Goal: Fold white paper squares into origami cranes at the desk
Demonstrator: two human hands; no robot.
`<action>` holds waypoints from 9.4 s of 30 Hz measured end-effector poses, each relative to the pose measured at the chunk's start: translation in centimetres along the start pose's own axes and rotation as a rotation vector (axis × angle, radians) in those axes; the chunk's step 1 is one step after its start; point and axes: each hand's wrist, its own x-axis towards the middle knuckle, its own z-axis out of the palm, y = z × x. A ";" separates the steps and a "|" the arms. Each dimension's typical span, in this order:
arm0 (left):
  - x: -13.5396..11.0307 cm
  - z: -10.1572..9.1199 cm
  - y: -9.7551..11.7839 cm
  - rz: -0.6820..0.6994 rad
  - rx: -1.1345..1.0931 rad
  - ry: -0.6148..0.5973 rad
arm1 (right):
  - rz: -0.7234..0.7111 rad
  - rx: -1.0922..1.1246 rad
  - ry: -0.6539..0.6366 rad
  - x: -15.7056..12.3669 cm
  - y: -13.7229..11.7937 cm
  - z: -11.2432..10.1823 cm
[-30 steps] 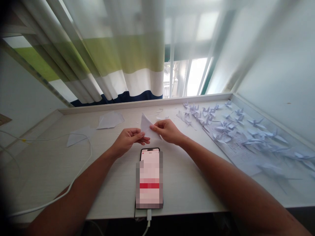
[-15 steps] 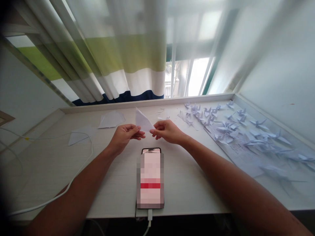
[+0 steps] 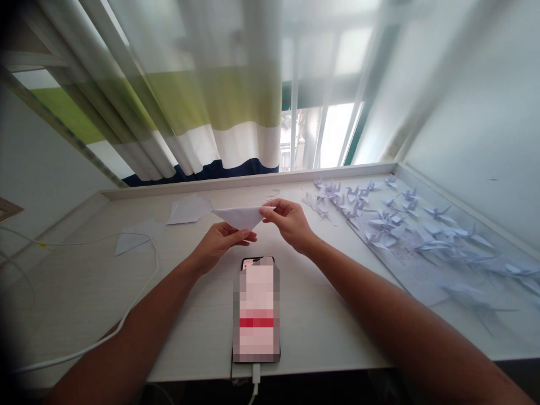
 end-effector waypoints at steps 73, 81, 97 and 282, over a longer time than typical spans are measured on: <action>-0.1 0.2 0.1 -0.011 -0.167 0.098 | -0.031 -0.091 -0.047 -0.2 0.5 0.3; -0.3 0.6 0.2 0.054 -0.070 0.126 | -0.015 -0.106 -0.033 -0.5 0.5 0.6; -0.2 0.6 -0.1 0.145 0.059 0.141 | 0.084 -0.009 0.004 -1.1 0.6 2.0; -0.3 0.3 -0.5 0.178 0.197 -0.109 | 0.075 -0.408 -0.279 -1.5 -0.2 1.2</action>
